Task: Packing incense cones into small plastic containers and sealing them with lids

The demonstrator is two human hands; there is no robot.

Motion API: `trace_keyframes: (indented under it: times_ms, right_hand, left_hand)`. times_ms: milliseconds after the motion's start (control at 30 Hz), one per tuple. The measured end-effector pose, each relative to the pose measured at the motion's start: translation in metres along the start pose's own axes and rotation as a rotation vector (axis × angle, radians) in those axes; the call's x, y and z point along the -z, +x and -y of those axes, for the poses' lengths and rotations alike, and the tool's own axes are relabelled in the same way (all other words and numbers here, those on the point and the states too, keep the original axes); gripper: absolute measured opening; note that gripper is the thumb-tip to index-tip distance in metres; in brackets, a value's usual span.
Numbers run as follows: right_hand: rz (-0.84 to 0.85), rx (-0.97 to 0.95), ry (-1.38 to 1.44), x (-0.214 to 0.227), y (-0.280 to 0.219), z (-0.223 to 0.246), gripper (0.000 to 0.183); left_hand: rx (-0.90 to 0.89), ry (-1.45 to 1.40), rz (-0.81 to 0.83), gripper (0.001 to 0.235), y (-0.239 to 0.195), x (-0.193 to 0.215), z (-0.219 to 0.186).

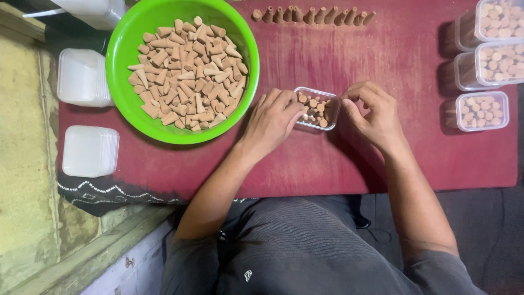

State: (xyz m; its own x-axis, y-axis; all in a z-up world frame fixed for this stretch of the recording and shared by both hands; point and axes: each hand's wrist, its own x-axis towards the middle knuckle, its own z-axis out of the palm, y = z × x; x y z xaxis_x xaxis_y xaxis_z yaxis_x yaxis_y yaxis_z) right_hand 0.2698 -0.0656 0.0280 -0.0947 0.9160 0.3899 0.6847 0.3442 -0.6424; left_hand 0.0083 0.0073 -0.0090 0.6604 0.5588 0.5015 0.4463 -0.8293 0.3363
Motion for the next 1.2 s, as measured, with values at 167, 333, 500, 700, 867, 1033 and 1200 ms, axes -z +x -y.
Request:
trace_keyframes:
  times_ms: [167,333,500,700,867,1033,1200]
  right_hand:
    - [0.005,0.037,0.038,0.0,0.015,0.008,0.004]
    - [0.056,0.128,0.066,-0.019,0.052,0.037,0.007]
    - [0.212,0.283,0.14,-0.06,0.102,0.079,0.004]
    - [0.396,0.531,0.031,-0.133,0.169,0.114,0.021]
    - [0.54,0.489,-0.326,-0.19,0.193,0.104,0.039]
    - [0.574,0.479,-0.39,-0.189,0.187,0.107,0.026]
    - [0.603,0.6,-0.33,-0.181,0.168,0.128,0.026]
  left_hand:
    - [-0.004,0.013,-0.116,0.013,-0.008,0.034,0.003]
    - [0.075,0.081,-0.178,0.021,-0.033,0.087,0.023]
    - [0.416,0.163,-0.127,0.022,-0.052,0.157,0.049]
    - [0.547,0.427,0.149,0.032,-0.073,0.177,0.117]
    - [0.591,0.297,0.219,0.037,-0.071,0.179,0.127]
    - [0.525,0.257,0.203,0.032,-0.078,0.174,0.133]
    - [0.488,0.218,0.168,0.029,-0.089,0.149,0.154]
